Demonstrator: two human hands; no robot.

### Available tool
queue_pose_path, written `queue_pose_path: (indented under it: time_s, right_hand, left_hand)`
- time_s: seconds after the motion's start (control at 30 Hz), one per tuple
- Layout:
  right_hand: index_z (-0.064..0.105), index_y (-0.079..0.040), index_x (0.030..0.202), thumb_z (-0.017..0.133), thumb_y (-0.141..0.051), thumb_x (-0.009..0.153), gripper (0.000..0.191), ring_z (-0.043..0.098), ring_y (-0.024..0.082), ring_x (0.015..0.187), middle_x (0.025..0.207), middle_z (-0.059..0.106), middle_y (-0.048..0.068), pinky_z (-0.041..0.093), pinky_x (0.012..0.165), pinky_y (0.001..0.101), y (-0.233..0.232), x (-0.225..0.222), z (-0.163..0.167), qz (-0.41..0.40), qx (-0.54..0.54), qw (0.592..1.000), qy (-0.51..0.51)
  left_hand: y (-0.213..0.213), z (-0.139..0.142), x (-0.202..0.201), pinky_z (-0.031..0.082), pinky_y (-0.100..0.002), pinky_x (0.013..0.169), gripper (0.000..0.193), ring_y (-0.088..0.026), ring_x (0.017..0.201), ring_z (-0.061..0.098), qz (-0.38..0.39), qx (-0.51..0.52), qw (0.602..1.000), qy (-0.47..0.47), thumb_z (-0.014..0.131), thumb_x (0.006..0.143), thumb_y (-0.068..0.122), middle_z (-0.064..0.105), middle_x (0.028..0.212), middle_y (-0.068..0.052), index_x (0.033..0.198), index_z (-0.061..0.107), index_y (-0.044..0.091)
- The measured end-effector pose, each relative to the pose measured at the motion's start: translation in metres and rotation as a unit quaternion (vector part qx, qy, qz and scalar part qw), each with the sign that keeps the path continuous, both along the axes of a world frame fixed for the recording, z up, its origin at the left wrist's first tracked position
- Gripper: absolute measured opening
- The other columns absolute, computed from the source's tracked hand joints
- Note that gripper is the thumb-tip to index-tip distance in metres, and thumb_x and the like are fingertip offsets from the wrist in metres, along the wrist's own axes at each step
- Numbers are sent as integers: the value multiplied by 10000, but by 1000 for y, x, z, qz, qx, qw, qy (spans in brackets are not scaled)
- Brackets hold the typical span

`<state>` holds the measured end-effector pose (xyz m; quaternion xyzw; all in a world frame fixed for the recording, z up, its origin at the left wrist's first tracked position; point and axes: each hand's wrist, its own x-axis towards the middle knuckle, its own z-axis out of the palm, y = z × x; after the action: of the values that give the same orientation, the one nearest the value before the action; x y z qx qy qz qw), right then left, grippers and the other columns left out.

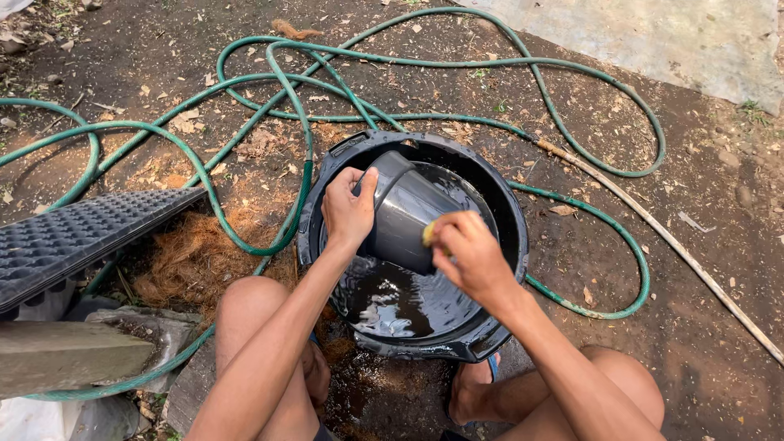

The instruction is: The person sits on the ground and washes a black plastic cylindrical part using a sponge and water from a bucket. They scrub the exterior and interior surfaces repeatedly, rinse the part, and place it aside.

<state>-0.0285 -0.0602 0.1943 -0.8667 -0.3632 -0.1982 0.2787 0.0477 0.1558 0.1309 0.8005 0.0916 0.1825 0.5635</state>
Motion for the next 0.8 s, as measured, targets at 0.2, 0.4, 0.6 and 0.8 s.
queue_pose_path:
  time_s: [0.2,0.4,0.6,0.8]
  right_hand:
    - [595,-48,941,721,-24,808,185,608,329,970,1006,611,120,519,850,409,14,-13,-11,92,-33,987,125]
    - [571,-54,934,718,-48,779,214,652,319,953,994,629,126,534,832,409,-20,17,-6,-10,38,996,81]
    - [585,-48,928,708,-73,815,169,664,357,930,984,639,149,532,824,436,-57,36,2,-120,34,985,117]
    - [557,-45,972,650,-108,871,151,682,371,954,956,686,160,526,821,456,-86,51,-21,-114,-4,970,214]
  left_hand:
    - [11,-50,34,472,-325,647,379,-86,659,586,18,-51,996,-64,672,994,369,684,716,-52,844,687,21]
    - [13,-105,59,402,-359,609,419,-122,664,489,48,-135,990,-11,676,1020,340,605,718,-59,833,672,-34]
    - [-14,-154,13,433,-478,654,322,-419,734,626,101,81,986,-103,613,1068,270,640,773,-204,886,597,5]
    - [-27,-203,-45,473,-499,836,206,-443,954,589,23,101,992,-70,481,1107,156,594,988,-260,1035,554,-23]
